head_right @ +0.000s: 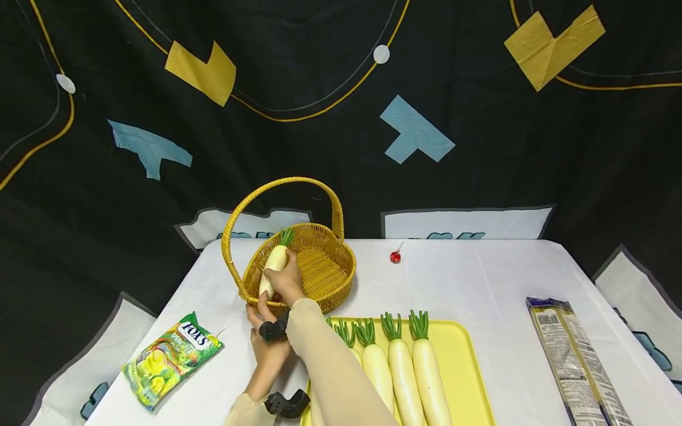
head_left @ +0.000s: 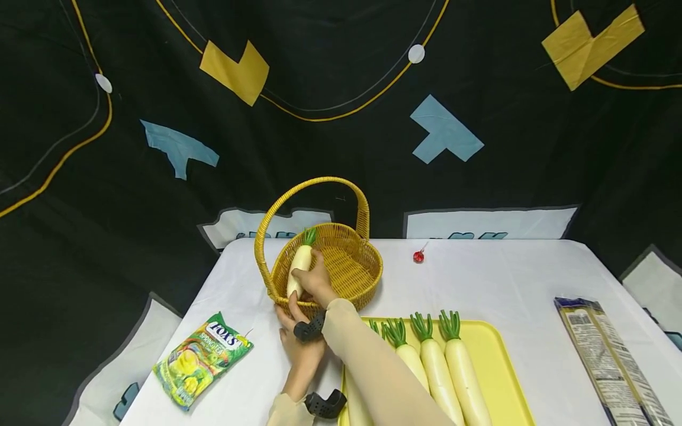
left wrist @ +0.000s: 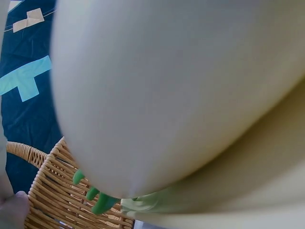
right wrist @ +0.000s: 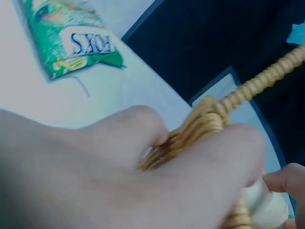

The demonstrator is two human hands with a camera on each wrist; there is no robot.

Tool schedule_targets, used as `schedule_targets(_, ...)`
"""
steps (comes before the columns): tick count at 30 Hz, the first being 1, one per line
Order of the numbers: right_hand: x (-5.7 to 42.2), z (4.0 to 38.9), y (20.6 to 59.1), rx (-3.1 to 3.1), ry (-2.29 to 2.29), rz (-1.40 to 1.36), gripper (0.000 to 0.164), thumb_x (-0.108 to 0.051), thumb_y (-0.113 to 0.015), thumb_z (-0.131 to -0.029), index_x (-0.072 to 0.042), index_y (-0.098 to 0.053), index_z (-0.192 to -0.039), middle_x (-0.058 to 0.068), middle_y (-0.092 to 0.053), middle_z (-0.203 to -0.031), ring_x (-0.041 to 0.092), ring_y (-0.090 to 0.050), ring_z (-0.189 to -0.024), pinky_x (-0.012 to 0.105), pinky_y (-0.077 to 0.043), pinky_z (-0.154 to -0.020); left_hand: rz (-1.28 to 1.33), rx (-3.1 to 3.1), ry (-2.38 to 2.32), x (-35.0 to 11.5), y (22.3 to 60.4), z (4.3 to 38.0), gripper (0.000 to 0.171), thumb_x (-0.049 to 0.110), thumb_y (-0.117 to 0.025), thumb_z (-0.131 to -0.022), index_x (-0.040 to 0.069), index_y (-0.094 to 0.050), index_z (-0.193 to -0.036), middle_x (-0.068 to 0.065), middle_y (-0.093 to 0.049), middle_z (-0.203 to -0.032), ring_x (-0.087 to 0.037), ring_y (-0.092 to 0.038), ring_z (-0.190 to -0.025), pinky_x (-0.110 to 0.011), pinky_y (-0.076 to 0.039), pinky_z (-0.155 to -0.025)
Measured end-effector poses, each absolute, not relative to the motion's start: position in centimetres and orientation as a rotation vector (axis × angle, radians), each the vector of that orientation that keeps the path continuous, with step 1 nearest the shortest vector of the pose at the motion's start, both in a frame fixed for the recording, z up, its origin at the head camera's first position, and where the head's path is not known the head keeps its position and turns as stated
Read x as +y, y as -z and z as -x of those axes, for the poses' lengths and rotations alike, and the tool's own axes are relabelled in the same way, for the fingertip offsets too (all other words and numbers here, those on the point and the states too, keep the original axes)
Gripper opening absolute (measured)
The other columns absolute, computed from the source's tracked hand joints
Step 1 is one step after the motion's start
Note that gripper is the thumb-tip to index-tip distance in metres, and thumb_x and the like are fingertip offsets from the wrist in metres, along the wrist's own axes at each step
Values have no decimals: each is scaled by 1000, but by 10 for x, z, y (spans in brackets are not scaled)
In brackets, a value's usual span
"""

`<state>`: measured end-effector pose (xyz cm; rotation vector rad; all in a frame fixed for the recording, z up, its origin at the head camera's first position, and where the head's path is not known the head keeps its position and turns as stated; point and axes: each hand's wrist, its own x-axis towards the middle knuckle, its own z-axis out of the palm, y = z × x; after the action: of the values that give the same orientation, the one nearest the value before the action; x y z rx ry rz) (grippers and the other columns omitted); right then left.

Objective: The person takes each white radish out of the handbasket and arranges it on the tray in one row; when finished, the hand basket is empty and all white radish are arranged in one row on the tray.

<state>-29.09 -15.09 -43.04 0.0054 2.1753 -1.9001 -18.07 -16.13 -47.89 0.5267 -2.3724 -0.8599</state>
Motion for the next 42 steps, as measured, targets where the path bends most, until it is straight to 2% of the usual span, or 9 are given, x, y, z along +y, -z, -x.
schedule_targets(3,-144,293,428,2102,1959,-64,71,-18,-64,-82,-26,-25,-141,26,-49,-117,26,-64,-61,42,-55,-54,-519,-2382,877,-161,481,181,77,22,-67,-74,14,-24,-137,-39,-14,-139,-55,-45,-107,-59,-31,-92)
schedule_targets(6,-136,297,423,2077,1996,-96,70,-20,-62,-83,-27,-23,-141,26,-48,-118,24,-63,-60,43,-55,-57,-526,-2404,898,-162,483,183,80,30,-67,-74,14,-22,-139,-38,-12,-140,-53,-43,-113,-57,-30,-92)
schedule_targets(12,-118,302,407,2015,2061,-5,69,-19,-61,-83,-26,-24,-141,26,-45,-121,28,-65,-72,44,-55,-61,-588,-2452,936,-164,481,187,93,61,-61,-73,14,-18,-141,-36,-8,-143,-55,-37,-119,-58,-26,-98)
schedule_targets(18,-93,296,388,1954,2029,192,66,-19,-62,-83,-28,-28,-139,25,-50,-117,32,-65,-84,41,-56,-63,-648,-2446,996,-165,480,192,100,76,-52,-68,17,-19,-142,-33,-5,-146,-56,-31,-121,-60,-23,-101)
schedule_targets(22,-53,285,385,1919,1995,352,64,-17,-61,-84,-33,-31,-137,23,-56,-114,26,-62,-84,39,-56,-64,-650,-2458,1026,-163,482,192,99,76,-50,-69,17,-18,-142,-31,-2,-147,-54,-26,-126,-60,-22,-101)
schedule_targets(27,12,263,388,1973,1933,424,64,-14,-61,-85,-35,-30,-137,14,-62,-97,16,-59,-75,36,-55,-60,-652,-2459,1028,-165,482,190,99,76,-49,-69,20,-16,-143,-30,-1,-147,-56,-25,-126,-63,-20,-101)
schedule_targets(30,56,250,391,2063,1883,374,66,-15,-62,-85,-32,-28,-139,9,-62,-90,14,-61,-72,36,-55,-59,-647,-2468,1041,-165,480,190,100,78,-47,-69,22,-14,-144,-30,0,-148,-57,-24,-126,-63,-19,-101)
schedule_targets(35,122,226,405,2211,1768,251,69,-20,-62,-85,-28,-22,-142,9,-58,-92,14,-59,-68,36,-54,-57,-647,-2462,1047,-166,480,190,100,77,-48,-70,19,-14,-144,-30,0,-147,-57,-26,-125,-64,-18,-101)
schedule_targets(42,189,187,428,2188,1722,106,75,-24,-59,-87,-22,-11,-145,7,-60,-92,18,-62,-77,41,-55,-64,-628,-2470,1046,-165,483,190,99,76,-48,-71,18,-14,-144,-32,0,-147,-57,-28,-123,-65,-17,-101)
